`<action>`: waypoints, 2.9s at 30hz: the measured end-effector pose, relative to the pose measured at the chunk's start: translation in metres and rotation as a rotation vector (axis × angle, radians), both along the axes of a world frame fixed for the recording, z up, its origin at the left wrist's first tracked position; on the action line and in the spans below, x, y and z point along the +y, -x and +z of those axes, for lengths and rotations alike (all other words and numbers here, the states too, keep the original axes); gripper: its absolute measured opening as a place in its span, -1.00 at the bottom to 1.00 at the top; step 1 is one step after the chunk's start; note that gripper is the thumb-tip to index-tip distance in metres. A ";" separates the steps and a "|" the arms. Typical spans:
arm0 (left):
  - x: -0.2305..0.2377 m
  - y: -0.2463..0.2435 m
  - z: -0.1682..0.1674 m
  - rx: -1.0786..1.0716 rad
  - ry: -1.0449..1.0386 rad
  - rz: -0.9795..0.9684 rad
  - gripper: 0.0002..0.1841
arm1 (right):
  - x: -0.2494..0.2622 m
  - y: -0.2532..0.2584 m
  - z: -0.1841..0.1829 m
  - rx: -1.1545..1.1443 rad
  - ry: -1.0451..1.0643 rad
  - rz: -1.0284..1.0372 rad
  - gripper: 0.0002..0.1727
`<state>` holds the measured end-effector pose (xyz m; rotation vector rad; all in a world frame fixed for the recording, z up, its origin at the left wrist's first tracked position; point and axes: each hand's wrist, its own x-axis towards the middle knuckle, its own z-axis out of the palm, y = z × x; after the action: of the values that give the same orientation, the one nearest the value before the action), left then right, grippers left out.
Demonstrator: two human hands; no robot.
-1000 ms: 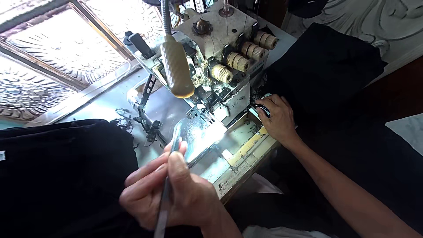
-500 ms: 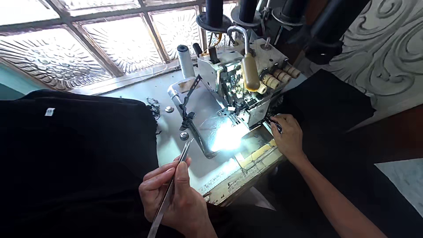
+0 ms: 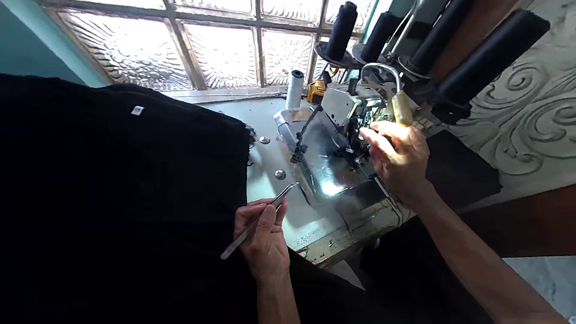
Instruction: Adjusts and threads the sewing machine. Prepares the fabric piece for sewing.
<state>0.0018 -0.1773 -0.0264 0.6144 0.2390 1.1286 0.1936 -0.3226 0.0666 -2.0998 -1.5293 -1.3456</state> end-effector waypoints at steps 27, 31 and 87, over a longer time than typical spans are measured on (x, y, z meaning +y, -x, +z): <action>-0.001 0.001 0.000 0.024 0.048 -0.043 -0.79 | -0.037 -0.013 -0.025 -0.019 0.021 0.176 -0.87; 0.000 0.002 -0.001 0.026 0.042 -0.046 -0.80 | -0.036 -0.013 -0.021 -0.008 -0.013 0.158 -0.85; 0.005 0.001 0.009 0.011 -0.371 0.032 -0.89 | -0.048 0.016 -0.067 0.284 -0.265 0.037 -0.87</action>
<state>0.0005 -0.1721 -0.0170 0.9477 0.0475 1.2103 0.1780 -0.3709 -0.0008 -1.9847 -1.1993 -1.1097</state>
